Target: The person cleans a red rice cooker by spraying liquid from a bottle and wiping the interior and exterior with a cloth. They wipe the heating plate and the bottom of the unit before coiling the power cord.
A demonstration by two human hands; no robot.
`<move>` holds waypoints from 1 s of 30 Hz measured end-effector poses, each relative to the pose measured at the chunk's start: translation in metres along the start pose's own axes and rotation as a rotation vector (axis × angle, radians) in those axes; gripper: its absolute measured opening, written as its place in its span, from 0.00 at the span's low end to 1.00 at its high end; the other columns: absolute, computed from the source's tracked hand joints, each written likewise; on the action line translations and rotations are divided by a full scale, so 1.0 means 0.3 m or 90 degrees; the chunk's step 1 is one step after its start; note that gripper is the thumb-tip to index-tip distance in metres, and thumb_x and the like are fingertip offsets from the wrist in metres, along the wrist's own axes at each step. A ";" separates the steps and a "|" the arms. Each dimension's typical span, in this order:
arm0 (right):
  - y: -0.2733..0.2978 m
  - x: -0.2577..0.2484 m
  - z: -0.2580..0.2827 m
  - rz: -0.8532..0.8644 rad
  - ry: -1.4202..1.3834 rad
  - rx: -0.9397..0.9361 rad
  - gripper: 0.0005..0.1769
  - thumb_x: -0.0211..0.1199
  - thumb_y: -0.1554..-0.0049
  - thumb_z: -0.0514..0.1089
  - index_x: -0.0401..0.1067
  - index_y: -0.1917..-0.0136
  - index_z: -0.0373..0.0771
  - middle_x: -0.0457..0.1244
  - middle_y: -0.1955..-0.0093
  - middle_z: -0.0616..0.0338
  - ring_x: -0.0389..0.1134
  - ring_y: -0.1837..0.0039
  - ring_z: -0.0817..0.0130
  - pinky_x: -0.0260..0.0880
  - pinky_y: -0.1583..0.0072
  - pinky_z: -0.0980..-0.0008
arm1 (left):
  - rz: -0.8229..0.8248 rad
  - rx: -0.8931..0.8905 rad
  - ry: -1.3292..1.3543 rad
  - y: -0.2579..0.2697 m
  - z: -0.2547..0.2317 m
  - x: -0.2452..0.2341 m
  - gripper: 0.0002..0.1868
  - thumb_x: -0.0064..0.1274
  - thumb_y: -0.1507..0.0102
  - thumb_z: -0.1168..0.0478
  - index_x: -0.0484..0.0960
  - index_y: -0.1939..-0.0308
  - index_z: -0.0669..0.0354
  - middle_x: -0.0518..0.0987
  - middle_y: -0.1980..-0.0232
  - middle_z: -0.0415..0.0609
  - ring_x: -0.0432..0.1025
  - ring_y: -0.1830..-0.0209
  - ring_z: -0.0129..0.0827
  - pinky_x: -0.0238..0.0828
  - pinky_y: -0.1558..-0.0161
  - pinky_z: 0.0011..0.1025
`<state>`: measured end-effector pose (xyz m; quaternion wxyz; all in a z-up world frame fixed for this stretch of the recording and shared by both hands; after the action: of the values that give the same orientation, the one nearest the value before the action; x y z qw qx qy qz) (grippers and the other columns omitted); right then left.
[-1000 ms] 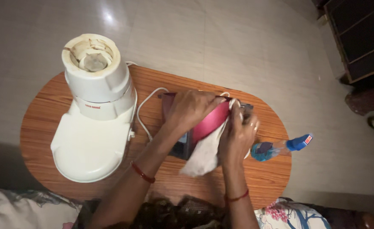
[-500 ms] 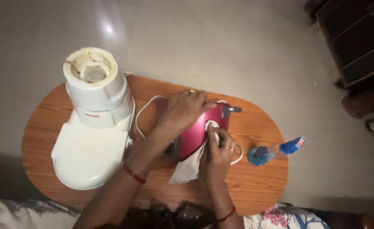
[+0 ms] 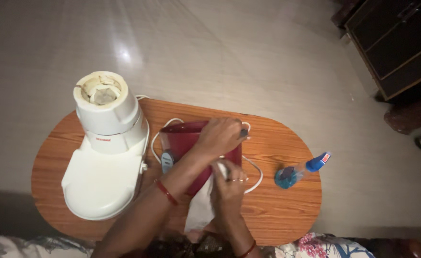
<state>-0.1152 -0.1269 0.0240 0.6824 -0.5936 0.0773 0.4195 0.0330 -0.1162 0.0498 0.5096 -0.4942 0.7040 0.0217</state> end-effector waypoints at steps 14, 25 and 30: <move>-0.167 0.045 -0.269 0.064 0.121 0.179 0.27 0.57 0.47 0.25 0.74 0.36 0.37 0.66 0.49 0.44 0.68 0.49 0.48 0.68 0.52 0.53 | -0.002 -0.155 0.072 0.032 0.120 -0.111 0.21 0.55 0.35 0.43 0.82 0.57 0.58 0.83 0.70 0.56 0.79 0.66 0.52 0.73 0.64 0.49; 0.014 0.119 0.105 0.076 0.042 -0.050 0.27 0.63 0.51 0.31 0.73 0.37 0.39 0.63 0.37 0.49 0.64 0.38 0.48 0.64 0.38 0.50 | 0.042 -0.170 -0.016 0.011 0.161 -0.060 0.23 0.54 0.36 0.41 0.82 0.59 0.59 0.83 0.70 0.57 0.80 0.67 0.51 0.75 0.65 0.47; -0.093 0.034 -0.115 0.013 -0.004 0.082 0.28 0.55 0.52 0.24 0.75 0.39 0.37 0.65 0.40 0.46 0.67 0.40 0.48 0.69 0.42 0.56 | -0.012 -0.076 -0.048 -0.007 0.115 -0.055 0.24 0.55 0.36 0.41 0.82 0.60 0.62 0.83 0.70 0.58 0.80 0.67 0.53 0.75 0.64 0.48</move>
<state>-0.0768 -0.1504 0.0288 0.7154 -0.5462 0.1082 0.4221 0.0583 -0.0879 0.0465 0.5057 -0.5290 0.6771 0.0771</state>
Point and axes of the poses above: each hand's wrist, its own y-axis away from the middle knuckle, its own x-axis out of the palm, z = x × y, the point moved 10 cm from there along -y, towards the middle knuckle
